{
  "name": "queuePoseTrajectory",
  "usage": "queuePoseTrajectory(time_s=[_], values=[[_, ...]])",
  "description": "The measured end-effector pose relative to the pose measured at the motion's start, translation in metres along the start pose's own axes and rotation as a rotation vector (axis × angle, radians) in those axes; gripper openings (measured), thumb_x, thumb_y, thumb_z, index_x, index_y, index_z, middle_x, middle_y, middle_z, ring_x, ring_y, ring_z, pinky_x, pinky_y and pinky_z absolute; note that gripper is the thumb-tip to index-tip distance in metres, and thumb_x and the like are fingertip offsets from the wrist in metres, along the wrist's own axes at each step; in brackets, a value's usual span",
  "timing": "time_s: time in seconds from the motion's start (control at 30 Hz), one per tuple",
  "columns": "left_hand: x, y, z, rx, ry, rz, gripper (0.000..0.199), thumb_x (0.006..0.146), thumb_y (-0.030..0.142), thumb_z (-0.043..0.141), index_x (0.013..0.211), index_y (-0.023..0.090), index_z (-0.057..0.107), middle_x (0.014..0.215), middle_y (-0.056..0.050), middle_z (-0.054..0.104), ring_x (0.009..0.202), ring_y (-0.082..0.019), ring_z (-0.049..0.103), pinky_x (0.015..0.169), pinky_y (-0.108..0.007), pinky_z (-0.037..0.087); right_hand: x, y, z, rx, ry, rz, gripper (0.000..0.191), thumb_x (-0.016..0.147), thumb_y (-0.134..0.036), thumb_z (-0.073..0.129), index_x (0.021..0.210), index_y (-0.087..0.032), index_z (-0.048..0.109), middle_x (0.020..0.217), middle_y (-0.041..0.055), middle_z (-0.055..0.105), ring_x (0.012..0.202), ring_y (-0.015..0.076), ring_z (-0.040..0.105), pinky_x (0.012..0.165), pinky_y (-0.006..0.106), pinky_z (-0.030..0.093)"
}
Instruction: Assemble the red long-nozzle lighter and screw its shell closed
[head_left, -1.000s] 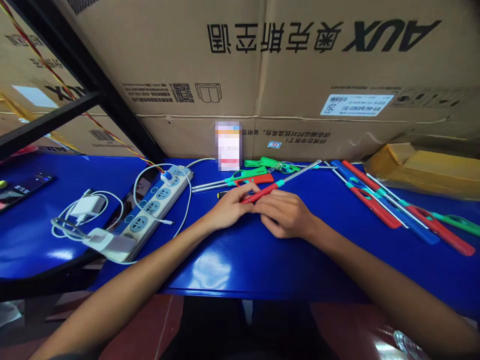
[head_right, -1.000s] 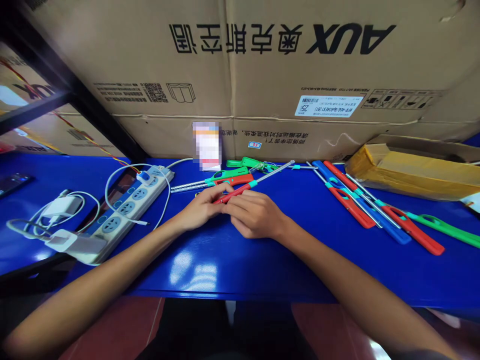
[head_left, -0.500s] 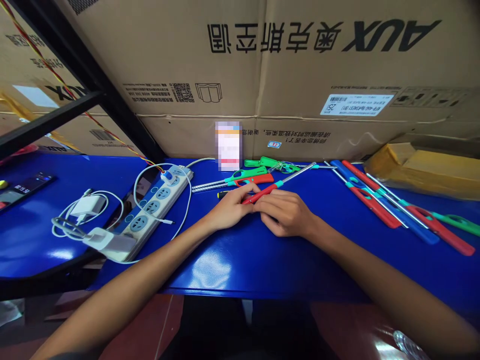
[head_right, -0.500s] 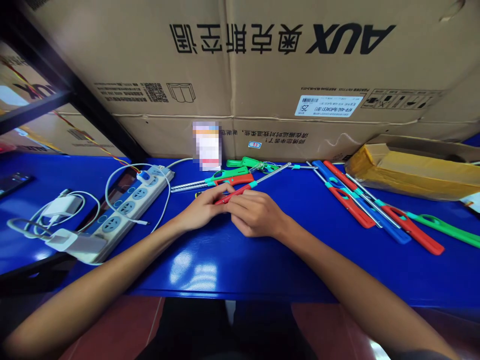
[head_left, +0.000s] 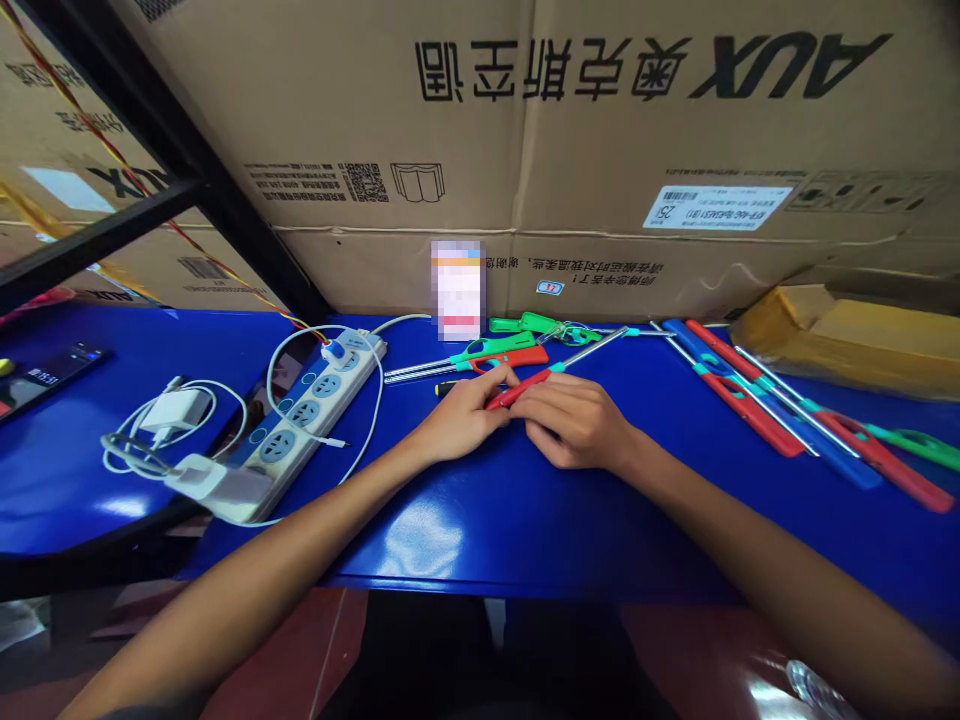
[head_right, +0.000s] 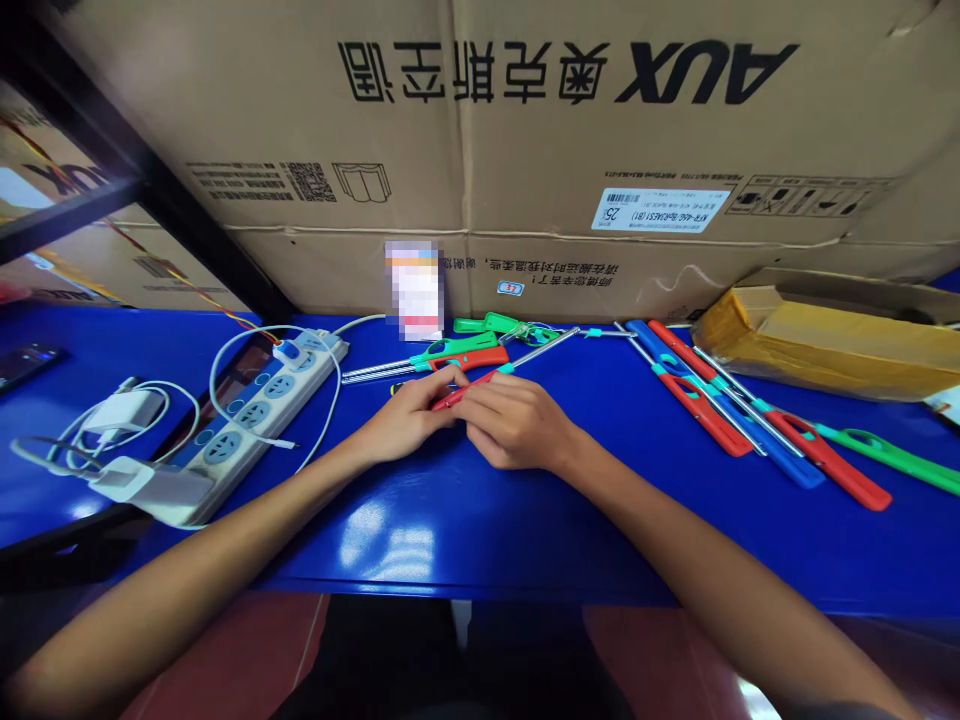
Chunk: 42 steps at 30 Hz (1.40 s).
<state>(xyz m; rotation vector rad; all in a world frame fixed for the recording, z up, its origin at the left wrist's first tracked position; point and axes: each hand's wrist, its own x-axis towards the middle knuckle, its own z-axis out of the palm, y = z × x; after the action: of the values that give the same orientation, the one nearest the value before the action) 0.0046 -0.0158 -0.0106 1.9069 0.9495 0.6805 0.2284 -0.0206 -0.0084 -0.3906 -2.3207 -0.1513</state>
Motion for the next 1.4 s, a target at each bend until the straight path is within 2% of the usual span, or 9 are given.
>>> queuePoseTrajectory(time_s=[0.2,0.33,0.4,0.5,0.63,0.8,0.93,1.07,1.4], values=[[-0.002,0.001,-0.011,0.475,-0.044,0.099,0.044,0.093,0.020,0.056,0.137,0.022,0.060,0.100,-0.005,0.075,0.087,-0.026,0.072,0.078,-0.036,0.052,0.007,0.005,-0.010,-0.125,0.059,0.108,0.023,0.097,-0.008,0.059,0.114,-0.018,0.070,0.104,0.0124,0.080,0.094,0.0283,0.074,0.080,0.044,0.058],[-0.003,-0.002,-0.015,0.567,-0.078,0.206,0.053,0.093,0.017,0.056,0.145,0.023,0.061,0.132,-0.011,0.076,0.117,-0.031,0.075,0.099,-0.045,0.060,0.008,0.013,-0.017,-0.102,-0.136,0.308,0.029,0.101,-0.021,0.061,0.130,-0.018,0.067,0.126,0.0174,0.076,0.119,0.0350,0.072,0.099,0.053,0.058],[-0.002,-0.004,-0.017,0.576,-0.079,0.230,0.056,0.092,0.017,0.059,0.148,0.024,0.060,0.139,-0.010,0.074,0.124,-0.031,0.074,0.105,-0.047,0.059,0.004,0.018,-0.018,-0.061,-0.252,0.379,0.032,0.103,-0.027,0.061,0.134,-0.019,0.065,0.130,0.0158,0.076,0.121,0.0344,0.072,0.101,0.052,0.059],[-0.002,-0.006,-0.021,0.587,-0.041,0.210,0.060,0.090,0.017,0.063,0.149,0.023,0.058,0.141,-0.011,0.074,0.122,-0.032,0.075,0.105,-0.048,0.060,-0.001,0.022,-0.016,-0.040,-0.346,0.429,0.032,0.103,-0.032,0.062,0.134,-0.020,0.065,0.131,0.0135,0.078,0.119,0.0336,0.074,0.101,0.052,0.060],[-0.002,-0.006,-0.027,0.525,0.003,0.221,0.054,0.086,0.015,0.065,0.140,0.023,0.058,0.141,-0.010,0.073,0.117,-0.029,0.074,0.102,-0.044,0.059,-0.002,0.022,-0.015,-0.021,-0.354,0.433,0.032,0.105,-0.033,0.058,0.134,-0.019,0.067,0.132,0.0137,0.078,0.122,0.0337,0.073,0.106,0.053,0.059],[-0.001,-0.005,-0.030,0.456,0.021,0.219,0.054,0.090,0.019,0.067,0.141,0.023,0.050,0.117,-0.008,0.076,0.101,-0.026,0.074,0.085,-0.037,0.056,0.000,0.019,-0.016,-0.020,-0.343,0.450,0.037,0.106,-0.033,0.059,0.139,-0.019,0.066,0.135,0.0148,0.077,0.121,0.0339,0.074,0.100,0.051,0.062],[0.002,-0.011,-0.031,0.345,0.037,0.249,0.043,0.095,0.026,0.070,0.135,0.023,0.055,0.116,-0.006,0.074,0.099,-0.023,0.073,0.087,-0.036,0.056,-0.002,0.019,-0.015,-0.028,-0.364,0.473,0.039,0.106,-0.034,0.060,0.142,-0.020,0.064,0.135,0.0139,0.075,0.112,0.0328,0.077,0.089,0.048,0.065],[0.005,-0.016,-0.035,0.313,0.072,0.255,0.030,0.093,0.027,0.072,0.122,0.022,0.064,0.113,-0.005,0.077,0.100,-0.022,0.074,0.091,-0.037,0.058,-0.003,0.019,-0.011,-0.039,-0.369,0.504,0.037,0.106,-0.034,0.060,0.140,-0.020,0.064,0.134,0.0136,0.074,0.109,0.0327,0.077,0.088,0.048,0.064],[0.005,-0.018,-0.044,0.537,0.071,0.334,0.037,0.089,0.024,0.070,0.125,0.020,0.067,0.123,-0.009,0.077,0.110,-0.026,0.075,0.099,-0.041,0.059,-0.005,0.019,-0.006,-0.047,-0.317,0.549,0.037,0.105,-0.037,0.058,0.138,-0.022,0.064,0.136,0.0104,0.075,0.112,0.0321,0.076,0.089,0.047,0.062]])
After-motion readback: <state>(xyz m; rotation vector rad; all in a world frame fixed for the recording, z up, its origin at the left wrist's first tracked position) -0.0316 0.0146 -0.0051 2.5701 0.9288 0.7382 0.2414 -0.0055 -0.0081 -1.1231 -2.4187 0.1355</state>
